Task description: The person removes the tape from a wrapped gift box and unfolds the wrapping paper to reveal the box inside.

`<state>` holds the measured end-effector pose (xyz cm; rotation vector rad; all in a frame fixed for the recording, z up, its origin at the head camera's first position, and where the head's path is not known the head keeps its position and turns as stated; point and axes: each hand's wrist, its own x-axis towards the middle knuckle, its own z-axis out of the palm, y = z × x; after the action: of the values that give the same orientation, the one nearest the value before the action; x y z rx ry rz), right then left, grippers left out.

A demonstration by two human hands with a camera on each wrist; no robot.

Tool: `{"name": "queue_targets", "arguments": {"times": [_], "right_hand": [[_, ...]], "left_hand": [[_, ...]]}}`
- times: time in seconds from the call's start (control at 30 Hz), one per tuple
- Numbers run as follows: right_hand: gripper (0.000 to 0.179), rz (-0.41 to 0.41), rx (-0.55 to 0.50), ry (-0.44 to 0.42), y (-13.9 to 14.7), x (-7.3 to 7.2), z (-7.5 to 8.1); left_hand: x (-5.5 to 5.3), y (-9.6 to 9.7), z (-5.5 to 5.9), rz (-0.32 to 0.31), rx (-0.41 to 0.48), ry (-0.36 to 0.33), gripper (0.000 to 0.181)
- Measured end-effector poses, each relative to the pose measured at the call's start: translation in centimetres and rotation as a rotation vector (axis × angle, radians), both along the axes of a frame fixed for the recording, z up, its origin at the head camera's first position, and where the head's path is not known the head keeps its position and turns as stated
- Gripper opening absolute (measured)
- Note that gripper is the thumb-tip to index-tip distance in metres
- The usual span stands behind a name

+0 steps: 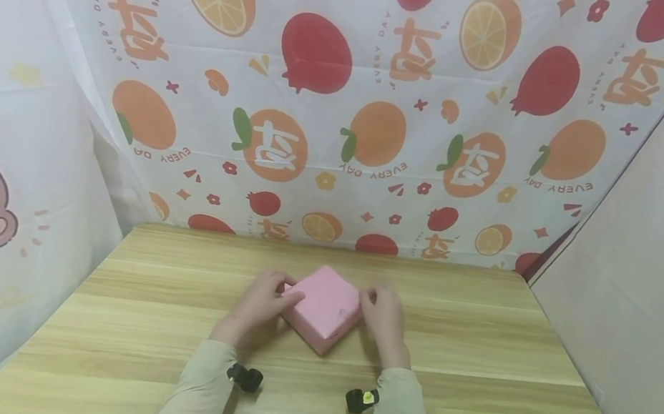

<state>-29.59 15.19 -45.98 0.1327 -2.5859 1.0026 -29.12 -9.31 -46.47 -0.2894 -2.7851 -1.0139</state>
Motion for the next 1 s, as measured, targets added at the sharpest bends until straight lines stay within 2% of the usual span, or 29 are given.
{"name": "queue_targets", "arguments": {"times": [0.17, 0.3, 0.57, 0.7, 0.87, 1.0], "right_hand": [[0.023, -0.001, -0.020, 0.001, 0.09, 0.09, 0.26], [0.024, 0.004, 0.005, -0.020, 0.14, -0.04, 0.24], [0.041, 0.143, 0.035, -0.138, -0.02, -0.29, -0.30], [0.048, 0.165, 0.064, -0.159, -0.14, -0.14, -0.34], [0.044, 0.164, 0.080, -0.130, -0.08, -0.07, -0.42], [0.031, 0.156, 0.077, -0.093, -0.04, -0.17, -0.58]], "left_hand": [[0.07, 0.08, 0.03, 0.007, 0.004, 0.024, 0.032], [0.15, 0.18, 0.08, 0.005, 0.005, 0.037, 0.031], [0.27, 0.65, -0.12, -0.021, -0.069, 0.025, 0.041], [0.40, 0.85, -0.09, -0.017, -0.066, 0.001, 0.041], [0.39, 0.95, -0.15, -0.019, -0.063, -0.002, 0.042], [0.44, 1.00, -0.13, -0.024, -0.059, 0.005, 0.042]]}}
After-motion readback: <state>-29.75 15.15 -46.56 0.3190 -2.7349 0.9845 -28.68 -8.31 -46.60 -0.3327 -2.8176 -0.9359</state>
